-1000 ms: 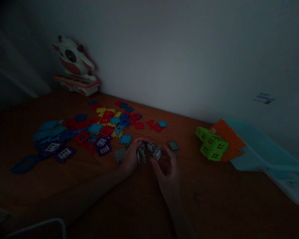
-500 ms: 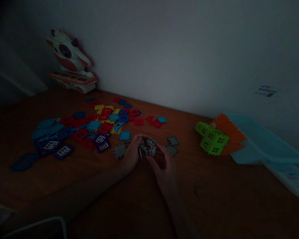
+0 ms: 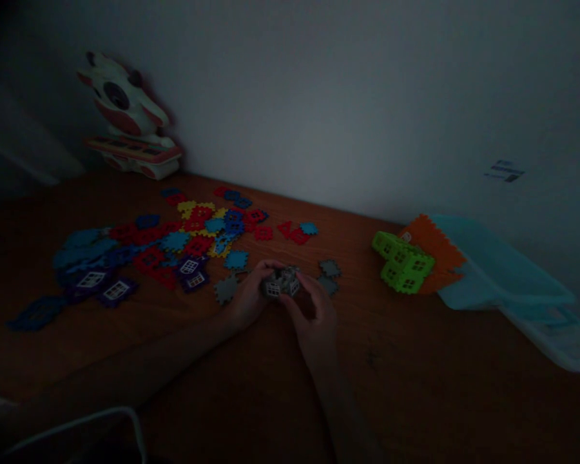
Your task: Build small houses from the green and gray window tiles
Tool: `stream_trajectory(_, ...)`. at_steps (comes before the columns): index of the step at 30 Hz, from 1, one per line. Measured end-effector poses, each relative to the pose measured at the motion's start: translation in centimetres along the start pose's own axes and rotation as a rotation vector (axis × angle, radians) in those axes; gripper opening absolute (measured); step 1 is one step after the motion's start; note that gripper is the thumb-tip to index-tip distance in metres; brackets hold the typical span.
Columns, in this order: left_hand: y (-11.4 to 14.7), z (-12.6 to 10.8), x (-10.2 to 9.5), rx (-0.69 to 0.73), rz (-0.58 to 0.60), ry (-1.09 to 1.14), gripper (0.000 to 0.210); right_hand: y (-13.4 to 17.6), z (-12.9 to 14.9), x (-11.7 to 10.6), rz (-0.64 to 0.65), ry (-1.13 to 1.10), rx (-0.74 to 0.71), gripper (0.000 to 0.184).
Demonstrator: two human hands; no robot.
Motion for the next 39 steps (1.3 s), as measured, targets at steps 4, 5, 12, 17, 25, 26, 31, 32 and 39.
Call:
stream_trajectory(4,0.2,0.0,0.3,-0.04,0.016,0.016,0.016,-0.2,0.7,0.0,-0.01,0.018,-0.057,0.042)
stream_trajectory(5,0.3,0.0,0.4,-0.041,0.014,0.015,0.016,-0.2,0.7,0.1,-0.006,0.015,-0.055,0.042)
stream_trajectory(12,0.5,-0.6,0.7,-0.059,-0.006,0.036,0.017,-0.4,0.2,0.0,-0.016,-0.004,-0.058,0.043)
stream_trajectory(17,0.3,-0.8,0.6,-0.019,-0.025,0.067,0.017,-0.2,1.3,0.5,-0.005,0.026,-0.08,0.042)
stream_trajectory(25,-0.1,-0.9,0.7,0.038,-0.006,0.071,0.019,-0.3,1.9,0.8,0.004,0.09,-0.128,0.042)
stream_trajectory(26,-0.1,-0.9,0.7,0.041,-0.006,0.075,0.019,-0.3,1.9,0.7,0.0,0.092,-0.134,0.042)
stream_trajectory(31,-0.3,-0.6,0.3,0.038,-0.021,0.108,0.023,-0.4,2.1,0.6,-0.034,0.135,-0.153,0.044)
stream_trajectory(32,-0.3,-0.6,0.3,0.031,-0.033,0.109,0.024,-0.4,2.2,0.6,-0.035,0.148,-0.153,0.043)
stream_trajectory(39,-0.3,-0.6,0.3,0.001,-0.04,0.159,0.027,-0.2,2.5,0.7,-0.015,0.134,-0.159,0.041)
Point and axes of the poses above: each hand's wrist, its own y-axis away from the middle knuckle, its own x-axis out of the palm, z = x × y, the point moved 8 cm from there along -y, towards the middle knuckle, and after that the axes turned 12 degrees about -y, right-handed, at the moved point
